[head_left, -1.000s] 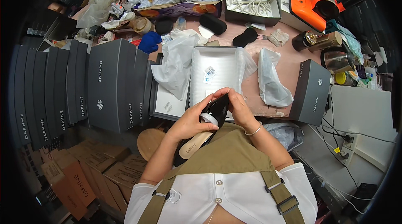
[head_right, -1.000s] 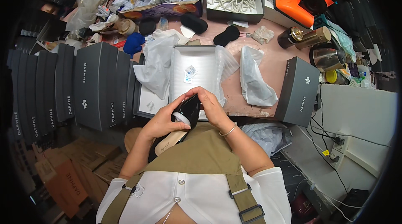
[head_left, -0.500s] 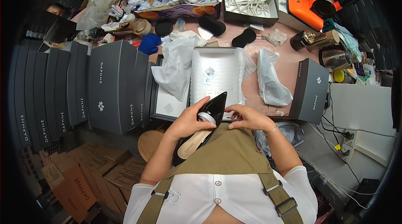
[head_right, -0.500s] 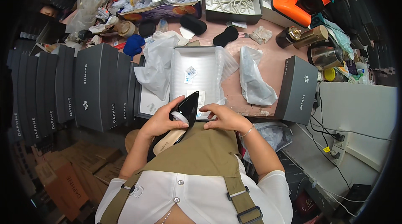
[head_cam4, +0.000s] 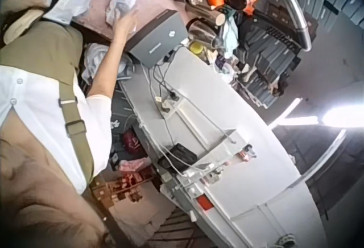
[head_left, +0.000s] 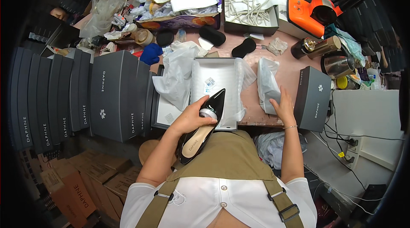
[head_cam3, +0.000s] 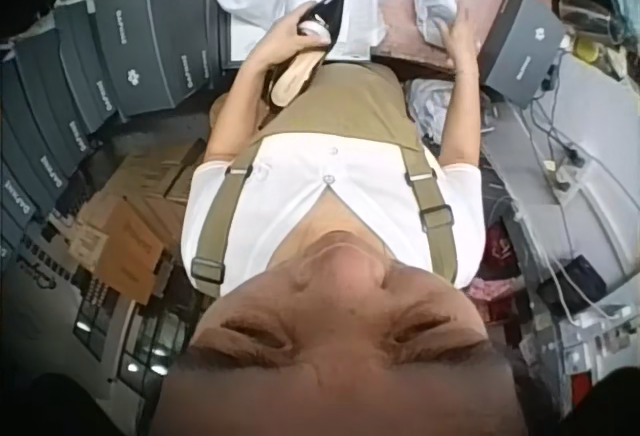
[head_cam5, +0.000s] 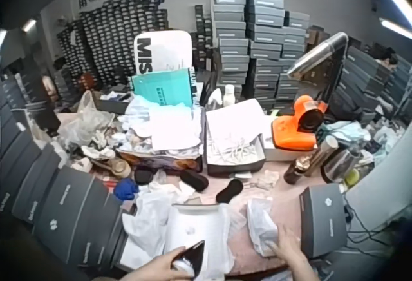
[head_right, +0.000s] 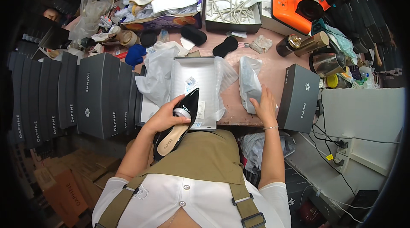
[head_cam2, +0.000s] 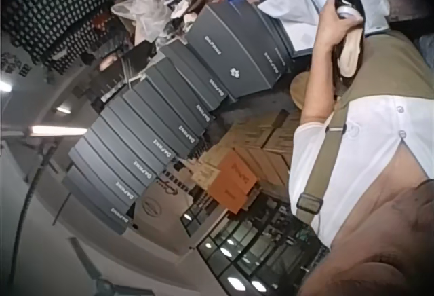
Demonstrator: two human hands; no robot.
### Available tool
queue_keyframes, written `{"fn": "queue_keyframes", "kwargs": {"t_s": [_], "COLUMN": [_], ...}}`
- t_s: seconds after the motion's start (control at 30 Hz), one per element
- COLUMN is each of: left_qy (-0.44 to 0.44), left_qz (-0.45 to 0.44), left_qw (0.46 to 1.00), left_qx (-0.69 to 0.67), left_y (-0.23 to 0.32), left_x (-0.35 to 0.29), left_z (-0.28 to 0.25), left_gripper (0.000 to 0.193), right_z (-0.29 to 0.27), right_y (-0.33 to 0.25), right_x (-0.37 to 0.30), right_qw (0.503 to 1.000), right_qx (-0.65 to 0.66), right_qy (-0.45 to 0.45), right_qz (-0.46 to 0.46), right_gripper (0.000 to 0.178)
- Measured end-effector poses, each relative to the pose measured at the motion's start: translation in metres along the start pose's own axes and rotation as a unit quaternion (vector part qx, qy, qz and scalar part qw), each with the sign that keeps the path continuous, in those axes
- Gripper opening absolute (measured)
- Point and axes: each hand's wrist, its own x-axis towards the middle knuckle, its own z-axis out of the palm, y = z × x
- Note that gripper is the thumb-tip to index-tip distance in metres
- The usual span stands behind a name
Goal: The recorder is inspecting a pair of black high-heeled shoes, cleaning them with a cloth and liquid, and preparing them for packaging.
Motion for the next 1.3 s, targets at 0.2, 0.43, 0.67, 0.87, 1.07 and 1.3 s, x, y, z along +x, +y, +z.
{"fn": "queue_keyframes", "kwargs": {"t_s": [0.2,0.43,0.67,0.87,1.07,1.3], "left_qy": [0.078,0.102,0.060,0.077,0.174,0.216], "left_qz": [0.063,0.072,0.074,0.052,0.008,0.040], "left_qw": [0.993,0.992,0.993,0.993,0.983,0.967], "left_qx": [0.067,0.026,-0.063,-0.068,-0.053,-0.133], "left_y": [0.019,0.021,0.009,0.029,0.022,0.005], "left_x": [0.029,0.033,0.022,-0.011,-0.043,-0.029], "left_z": [-0.002,0.000,0.010,0.019,0.018,0.024], "left_gripper": [0.088,0.088,0.089,0.083,0.082,0.080], "right_z": [0.053,0.052,0.016,0.061,0.074,-0.076], "right_y": [0.034,0.034,-0.042,-0.087,-0.090,-0.183], "right_x": [0.016,0.015,0.076,0.194,0.223,0.070], "right_qw": [0.996,0.998,0.981,0.922,0.932,0.851], "right_qx": [-0.060,-0.049,0.095,-0.094,-0.130,0.266], "right_qy": [-0.067,-0.048,0.064,0.073,-0.051,-0.121], "right_qz": [0.021,0.004,-0.158,-0.369,-0.335,-0.437], "right_gripper": [0.058,0.054,0.039,0.035,0.030,0.043]}}
